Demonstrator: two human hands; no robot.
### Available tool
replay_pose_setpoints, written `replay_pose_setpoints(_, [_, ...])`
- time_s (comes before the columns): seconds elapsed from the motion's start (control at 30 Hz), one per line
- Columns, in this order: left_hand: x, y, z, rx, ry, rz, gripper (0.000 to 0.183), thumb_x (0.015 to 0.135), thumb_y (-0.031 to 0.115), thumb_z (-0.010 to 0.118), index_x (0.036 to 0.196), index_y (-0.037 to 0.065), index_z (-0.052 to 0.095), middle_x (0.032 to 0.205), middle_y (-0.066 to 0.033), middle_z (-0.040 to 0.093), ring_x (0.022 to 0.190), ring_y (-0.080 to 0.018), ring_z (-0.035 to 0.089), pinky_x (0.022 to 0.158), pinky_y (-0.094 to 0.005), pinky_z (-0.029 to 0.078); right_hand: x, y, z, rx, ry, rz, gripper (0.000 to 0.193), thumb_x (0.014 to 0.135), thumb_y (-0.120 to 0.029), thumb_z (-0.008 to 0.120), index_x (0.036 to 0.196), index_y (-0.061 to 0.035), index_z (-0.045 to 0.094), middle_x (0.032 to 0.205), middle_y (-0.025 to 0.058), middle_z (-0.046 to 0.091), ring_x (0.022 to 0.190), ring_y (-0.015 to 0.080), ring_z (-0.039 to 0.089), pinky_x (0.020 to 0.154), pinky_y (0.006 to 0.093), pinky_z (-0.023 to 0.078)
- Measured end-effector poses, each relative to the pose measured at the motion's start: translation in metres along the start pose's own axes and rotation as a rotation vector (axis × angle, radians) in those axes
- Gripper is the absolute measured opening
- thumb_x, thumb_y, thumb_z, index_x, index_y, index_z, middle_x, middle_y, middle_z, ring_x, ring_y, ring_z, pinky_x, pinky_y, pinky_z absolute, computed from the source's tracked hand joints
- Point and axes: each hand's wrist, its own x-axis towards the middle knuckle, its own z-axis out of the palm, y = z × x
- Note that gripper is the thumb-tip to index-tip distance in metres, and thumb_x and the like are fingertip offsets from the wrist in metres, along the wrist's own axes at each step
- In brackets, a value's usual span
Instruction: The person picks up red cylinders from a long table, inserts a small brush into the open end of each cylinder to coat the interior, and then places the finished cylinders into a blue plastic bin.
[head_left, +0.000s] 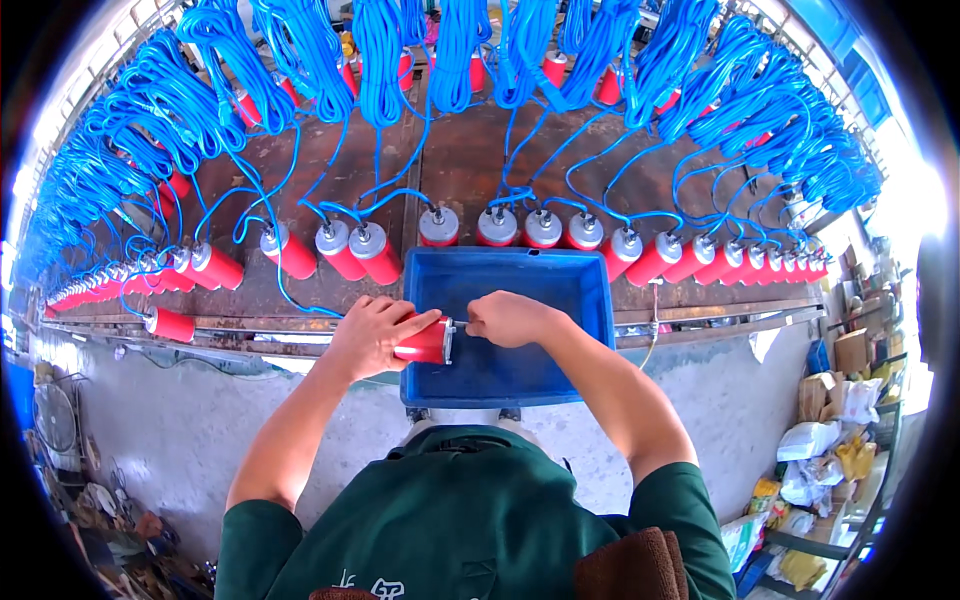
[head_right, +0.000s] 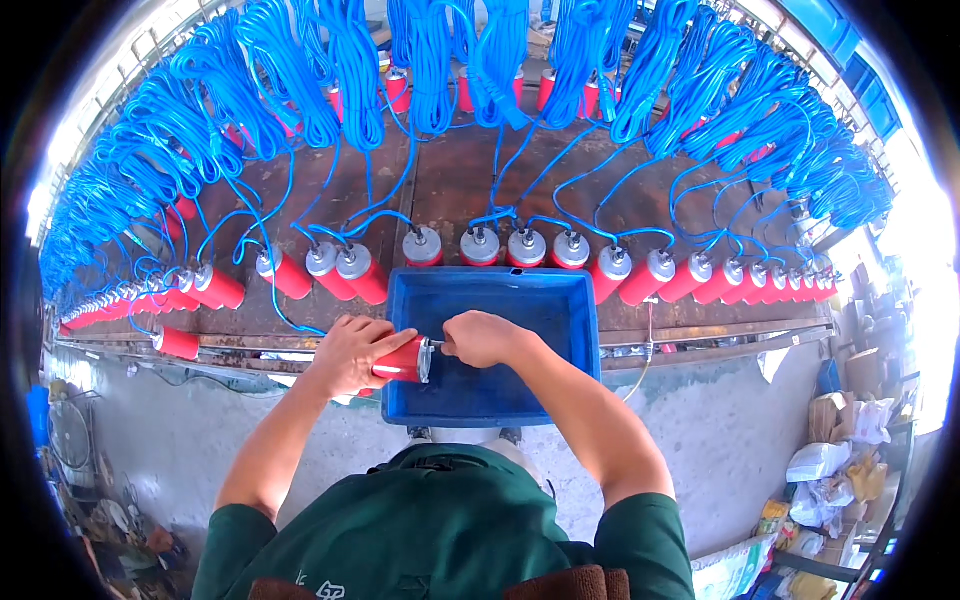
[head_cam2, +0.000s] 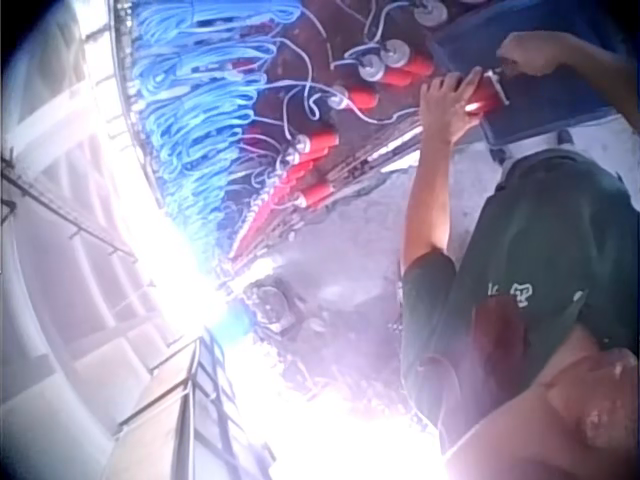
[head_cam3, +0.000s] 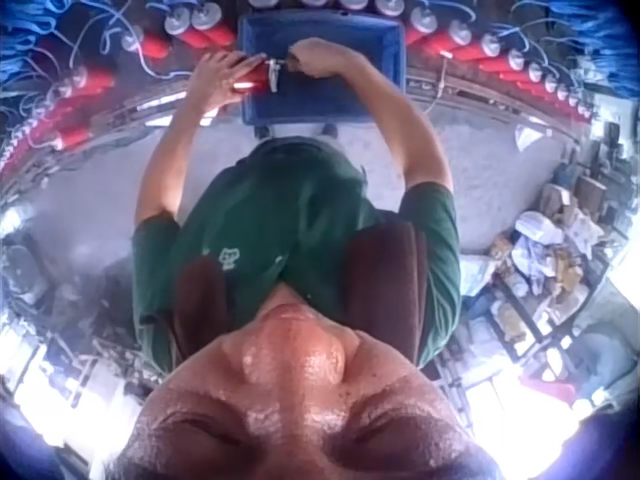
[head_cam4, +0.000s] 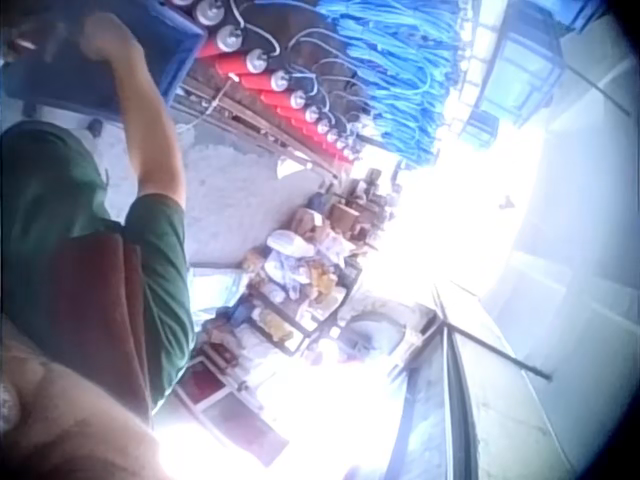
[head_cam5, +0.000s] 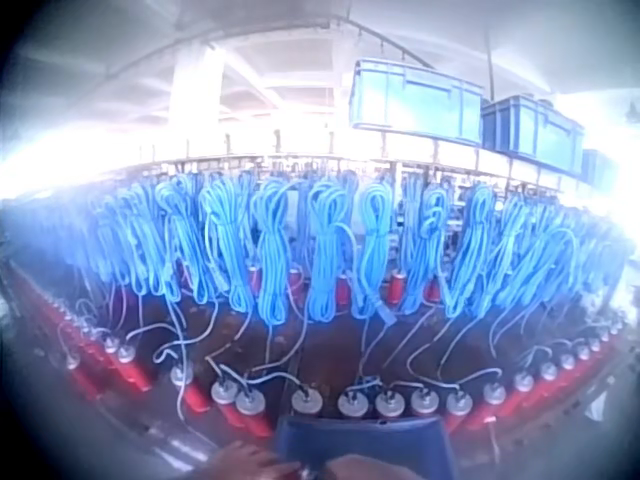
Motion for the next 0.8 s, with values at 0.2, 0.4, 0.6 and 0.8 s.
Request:
replay_pose_setpoints(0.2, [-0.001,0.000,0.001,-0.038,-0.033,-0.030,0.105,0.067,0.035,0.096,0.162,0.033,0.050,0.137,-0.0011,0.066,0.131,-0.0270,0.061,0.111,-0.0473,0.045,-0.015,-0.018,-0.004,0.052,0.080,0.078,0.028,0.107,-0.026,0.068,0.120,-0.0022,0.076,0.116,0.0209,0.078,0.108,0.0381,0.074,0.094,0.0474,0.058])
replay_pose_setpoints(0.4, [0.001,0.002,0.000,-0.008,-0.062,-0.024,0.106,0.068,0.035,0.096,0.163,0.033,0.049,0.138,-0.0008,0.065,0.132,-0.0266,0.060,0.112,-0.0476,0.045,-0.003,-0.007,-0.005,0.087,-0.061,0.039,0.027,0.103,-0.025,0.073,0.120,-0.0044,0.067,0.119,0.0220,0.077,0.110,0.0395,0.074,0.093,0.0470,0.058])
replay_pose_setpoints(0.6, [0.001,0.001,0.002,-0.058,-0.035,-0.037,0.107,0.067,0.034,0.097,0.162,0.033,0.049,0.136,-0.0017,0.066,0.131,-0.0272,0.061,0.112,-0.0482,0.045,-0.014,-0.009,-0.002,0.026,0.087,0.045,0.030,0.102,-0.021,0.074,0.124,-0.0040,0.062,0.117,0.0214,0.076,0.110,0.0402,0.073,0.093,0.0475,0.058])
replay_pose_setpoints(0.8, [0.001,0.002,0.001,-0.078,-0.008,-0.036,0.104,0.067,0.034,0.096,0.161,0.032,0.051,0.137,-0.0027,0.066,0.129,-0.0284,0.063,0.110,-0.0497,0.046,-0.013,0.013,0.005,0.242,0.183,0.071,0.043,0.099,-0.034,0.079,0.121,-0.0018,0.061,0.114,0.0220,0.076,0.107,0.0373,0.074,0.089,0.0462,0.058])
